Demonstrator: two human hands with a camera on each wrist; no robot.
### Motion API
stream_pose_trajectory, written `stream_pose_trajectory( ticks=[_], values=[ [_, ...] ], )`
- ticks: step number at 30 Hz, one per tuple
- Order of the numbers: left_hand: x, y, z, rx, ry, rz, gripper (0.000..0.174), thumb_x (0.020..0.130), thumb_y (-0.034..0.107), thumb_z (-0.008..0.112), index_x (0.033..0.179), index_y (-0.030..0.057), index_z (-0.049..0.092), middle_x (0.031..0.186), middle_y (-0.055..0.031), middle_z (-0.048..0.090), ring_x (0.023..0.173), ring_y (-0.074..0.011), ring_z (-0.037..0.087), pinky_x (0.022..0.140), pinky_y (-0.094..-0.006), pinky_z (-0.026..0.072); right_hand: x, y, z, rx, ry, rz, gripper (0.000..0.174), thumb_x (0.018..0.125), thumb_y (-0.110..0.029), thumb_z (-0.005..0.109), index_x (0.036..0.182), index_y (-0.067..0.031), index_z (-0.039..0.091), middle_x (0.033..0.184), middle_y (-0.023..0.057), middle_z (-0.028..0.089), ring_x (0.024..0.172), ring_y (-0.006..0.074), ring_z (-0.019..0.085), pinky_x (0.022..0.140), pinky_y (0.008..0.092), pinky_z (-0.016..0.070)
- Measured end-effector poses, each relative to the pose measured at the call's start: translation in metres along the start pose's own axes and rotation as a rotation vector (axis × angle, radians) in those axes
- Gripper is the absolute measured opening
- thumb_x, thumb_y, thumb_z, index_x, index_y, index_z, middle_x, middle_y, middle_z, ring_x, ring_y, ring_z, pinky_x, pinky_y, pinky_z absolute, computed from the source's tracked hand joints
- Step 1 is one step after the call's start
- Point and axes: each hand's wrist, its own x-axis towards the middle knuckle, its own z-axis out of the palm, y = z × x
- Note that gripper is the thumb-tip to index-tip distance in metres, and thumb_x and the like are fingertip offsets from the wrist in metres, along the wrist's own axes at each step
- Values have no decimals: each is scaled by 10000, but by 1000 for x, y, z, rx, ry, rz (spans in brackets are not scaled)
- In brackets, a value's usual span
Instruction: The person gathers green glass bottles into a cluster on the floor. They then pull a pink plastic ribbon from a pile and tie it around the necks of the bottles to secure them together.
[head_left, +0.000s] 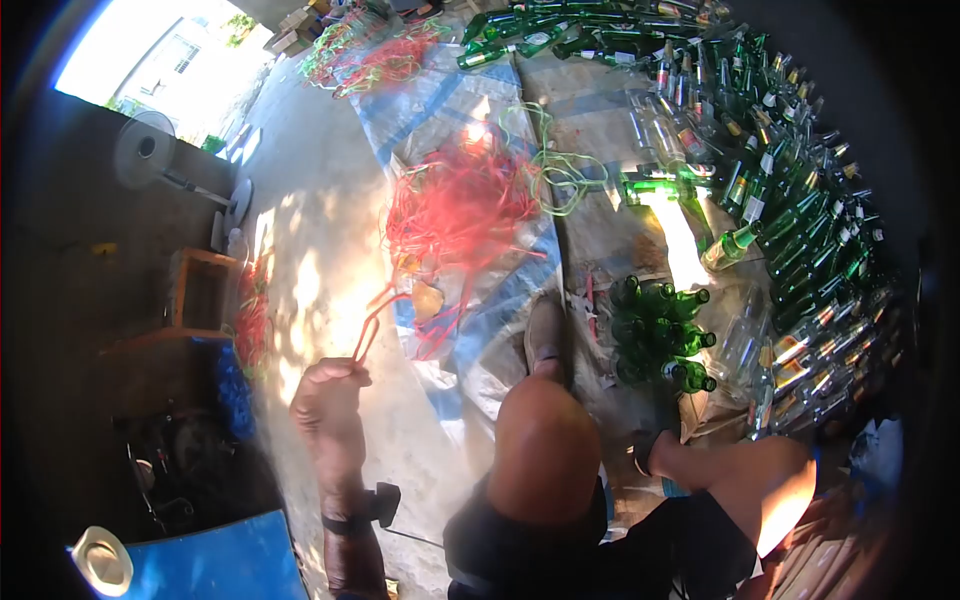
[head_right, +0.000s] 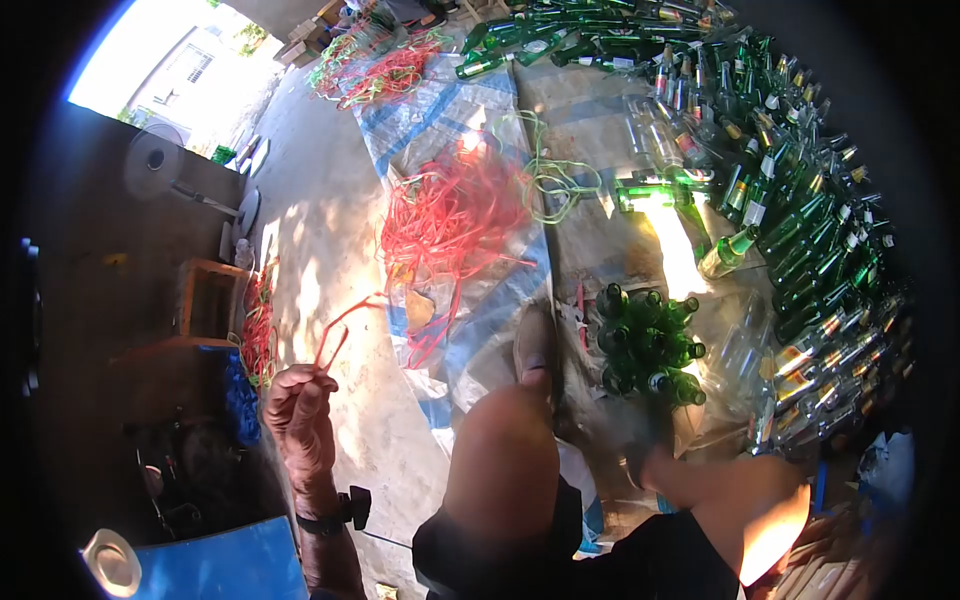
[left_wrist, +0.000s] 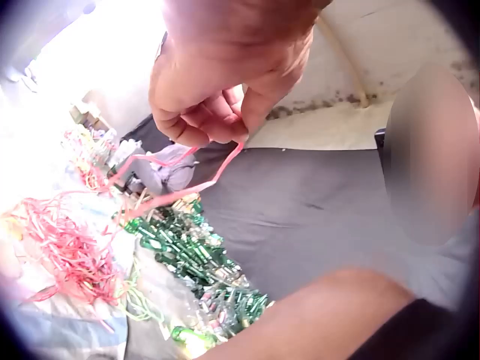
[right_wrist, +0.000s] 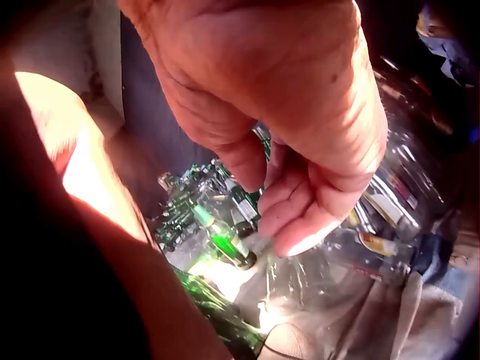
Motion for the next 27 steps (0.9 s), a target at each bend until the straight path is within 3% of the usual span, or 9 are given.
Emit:
stream_pose_trajectory(
  ticks=[4, 5, 8, 13, 17, 19, 21, 25, 27],
  values=[
    [-23, 57, 3, 60, 80, 103, 126, 973, 70, 684, 1077, 12, 642, 1045, -106, 674, 986, -197, 641, 979, -355, 485, 19, 18, -77, -225, 185, -359, 219, 968, -127, 631, 1134, 5, 688, 1148, 93, 679, 978, 201, 658, 869, 318, 539],
    [-29, 70, 8, 97, 96, 129, 135, 971, 79, 690, 1076, 8, 642, 1044, -112, 678, 989, -198, 639, 1005, -359, 470, 43, 69, -85, 435, 169, 204, 266, 967, -214, 696, 1163, -37, 663, 1038, 49, 632, 942, 127, 612, 791, 276, 519],
    [-42, 93, 18, 102, 95, 102, 134, 970, 80, 689, 1073, 8, 643, 1048, -117, 685, 1010, -200, 639, 1025, -363, 459, 58, 31, -110, 642, 79, 94, 224, 1014, -231, 655, 1200, -109, 682, 1014, -7, 668, 902, 98, 618, 804, 263, 517],
    [-60, 113, 32, -4, -36, 235, 155, 952, 103, 713, 1058, 14, 644, 1056, -121, 692, 1052, -211, 636, 1064, -391, 439, 55, -86, -112, 611, -59, -127, 205, 1003, -170, 633, 1154, -31, 644, 1008, 23, 619, 900, 107, 600, 822, 263, 496],
    [-86, 141, 52, 80, -119, 263, 160, 943, 107, 714, 998, 28, 587, 954, -156, 672, 870, -227, 653, 948, -464, 514, 31, -157, -102, 465, -253, -296, 277, 951, -134, 658, 1194, -5, 626, 1049, 69, 611, 923, 139, 598, 855, 280, 482],
    [-101, 156, 69, -17, -182, 252, 62, 921, -27, 697, 934, 20, 658, 922, -135, 714, 842, -221, 673, 802, -355, 543, 16, -194, -92, 474, -319, -420, 398, 876, -141, 736, 1232, -4, 622, 1110, 87, 596, 983, 160, 598, 894, 304, 481],
    [-112, 151, 79, -20, -389, 338, 119, 938, 77, 729, 903, 29, 625, 864, -151, 691, 758, -225, 648, 726, -363, 543, 4, -221, -74, 494, -335, -531, 618, 789, -133, 823, 1344, -4, 582, 1233, 132, 599, 1119, 230, 603, 969, 351, 477],
    [-139, 160, 103, -60, -659, 341, 36, 905, 35, 758, 929, 38, 731, 964, -157, 761, 761, -238, 665, 677, -336, 524, -6, -256, -41, 386, -344, -944, 716, 754, -224, 901, 1348, 4, 571, 1357, 230, 578, 1225, 365, 594, 1038, 454, 485],
    [-145, 157, 109, -68, -697, 380, 100, 864, -8, 760, 954, 30, 738, 985, -171, 760, 728, -235, 660, 660, -332, 519, -8, -254, -27, 379, -523, -1045, 777, 721, -214, 917, 1382, -48, 545, 1340, 181, 620, 1345, 383, 517, 1084, 501, 460]
  ],
)
